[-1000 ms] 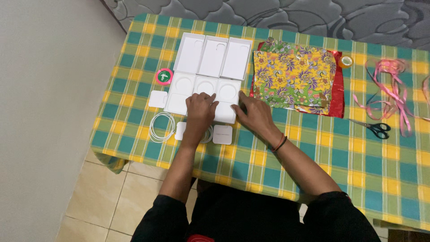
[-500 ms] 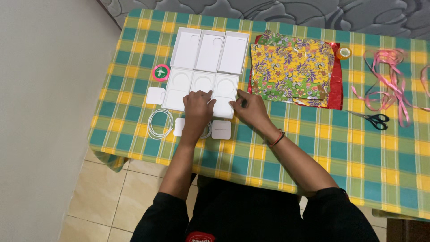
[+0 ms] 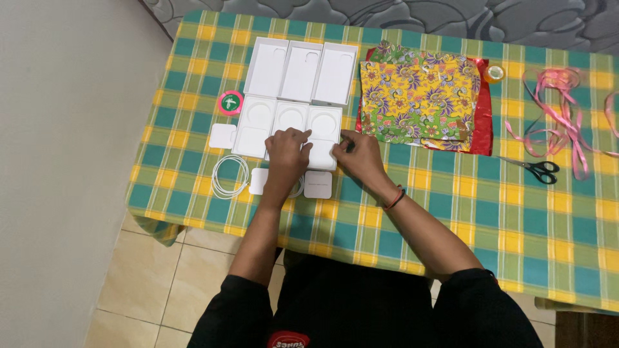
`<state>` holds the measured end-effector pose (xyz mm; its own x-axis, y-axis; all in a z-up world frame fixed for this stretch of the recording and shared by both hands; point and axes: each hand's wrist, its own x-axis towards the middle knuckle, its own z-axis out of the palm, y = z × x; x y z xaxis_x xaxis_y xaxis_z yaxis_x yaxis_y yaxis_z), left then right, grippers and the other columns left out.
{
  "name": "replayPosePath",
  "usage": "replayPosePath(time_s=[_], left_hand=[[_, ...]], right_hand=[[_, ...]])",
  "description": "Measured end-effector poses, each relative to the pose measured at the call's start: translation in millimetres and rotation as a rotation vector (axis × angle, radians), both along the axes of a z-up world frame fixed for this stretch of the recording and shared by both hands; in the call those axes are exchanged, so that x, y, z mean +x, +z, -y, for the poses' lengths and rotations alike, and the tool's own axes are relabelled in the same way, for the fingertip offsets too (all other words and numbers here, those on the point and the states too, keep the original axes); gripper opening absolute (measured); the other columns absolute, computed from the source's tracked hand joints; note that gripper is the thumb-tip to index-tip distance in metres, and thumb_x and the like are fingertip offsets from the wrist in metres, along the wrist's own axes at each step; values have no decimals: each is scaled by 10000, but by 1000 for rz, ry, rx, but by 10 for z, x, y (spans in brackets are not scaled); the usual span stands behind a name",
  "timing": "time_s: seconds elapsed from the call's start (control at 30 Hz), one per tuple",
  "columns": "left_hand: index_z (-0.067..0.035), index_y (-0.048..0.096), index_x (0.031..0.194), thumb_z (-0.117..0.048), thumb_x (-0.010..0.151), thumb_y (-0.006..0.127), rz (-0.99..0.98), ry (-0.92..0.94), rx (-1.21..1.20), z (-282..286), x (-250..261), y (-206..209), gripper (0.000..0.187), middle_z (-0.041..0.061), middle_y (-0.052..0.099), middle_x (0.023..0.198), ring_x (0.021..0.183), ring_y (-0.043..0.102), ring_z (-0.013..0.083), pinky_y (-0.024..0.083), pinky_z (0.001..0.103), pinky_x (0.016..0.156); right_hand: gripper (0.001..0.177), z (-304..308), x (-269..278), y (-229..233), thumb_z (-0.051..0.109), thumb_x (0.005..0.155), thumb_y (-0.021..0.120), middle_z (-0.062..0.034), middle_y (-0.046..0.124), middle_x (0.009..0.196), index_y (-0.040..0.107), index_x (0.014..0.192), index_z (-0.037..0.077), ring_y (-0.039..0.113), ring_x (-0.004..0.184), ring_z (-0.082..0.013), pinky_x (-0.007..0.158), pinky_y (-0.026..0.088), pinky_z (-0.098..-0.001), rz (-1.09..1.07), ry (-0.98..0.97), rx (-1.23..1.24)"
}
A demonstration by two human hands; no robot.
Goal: The person assembles a white iPhone-style box by placing a power adapter and a coiled cable into the bottom tray, then closes the box with the lid. The person then picks up a sheet of patterned wrapping paper and places the assembled box on top of it.
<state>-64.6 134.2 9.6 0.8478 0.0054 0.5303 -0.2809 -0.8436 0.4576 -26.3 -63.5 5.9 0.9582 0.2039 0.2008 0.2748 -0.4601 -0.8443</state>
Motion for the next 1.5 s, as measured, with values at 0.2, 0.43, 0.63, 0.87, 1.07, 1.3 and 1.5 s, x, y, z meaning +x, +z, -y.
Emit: replayPosePath(time_s=[0.2,0.43,0.63,0.87,1.07,1.3,1.5], left_hand=[[-102,773,1124,-117,846,791,-55,-13,-17,-3,-27,74,279,21,684,979,973,574,250,373,465,934],[-44,749,1141,-116,848,804,53,-84,-62,47,-42,264,306,96,710,964,915,627,299,452,461,849],[6,693,1238,-100,914,773,-111,-191,-364,224,-91,471,350,210,740,1009,780,726,314,585,380,680],[-36,679,1300,-103,930,762,-210,-304,-637,559,-127,477,384,155,734,1170,954,759,210,649,301,740],[-60,608,1413,-91,932,766,-438,-423,-882,860,-80,260,507,114,691,1300,988,709,151,596,261,817],[-70,489,1537,-46,942,743,-437,-597,-903,1161,92,130,646,143,622,1417,1248,594,146,538,280,939],[-115,475,1554,-35,960,710,-528,-678,-864,1244,212,178,643,120,629,1433,1133,627,118,545,265,933]], right_hand=[[415,1,-29,50,161,809,782,-92,735,780,718,1158,-53,689,628,-136,571,552,-300,-93,-35,29],[391,121,-57,72,126,814,789,-78,718,760,743,1160,-51,672,643,-110,589,547,-274,-7,-21,69],[439,354,-144,153,89,826,792,-65,724,823,699,1230,-56,658,661,-81,582,543,-256,27,-45,104],[454,725,-374,382,84,869,767,-101,697,982,679,1300,-28,647,675,-76,572,533,-245,50,-106,88],[420,1149,-533,427,97,903,752,-118,676,1154,652,1293,-24,617,678,-59,566,504,-228,72,-122,85],[445,1573,-387,191,72,966,726,-96,719,1223,568,1372,-16,549,708,-19,614,481,-204,-77,-38,281],[651,1702,-261,227,51,961,728,-97,696,1159,419,1533,13,653,855,-52,710,536,-204,-93,-24,395]])
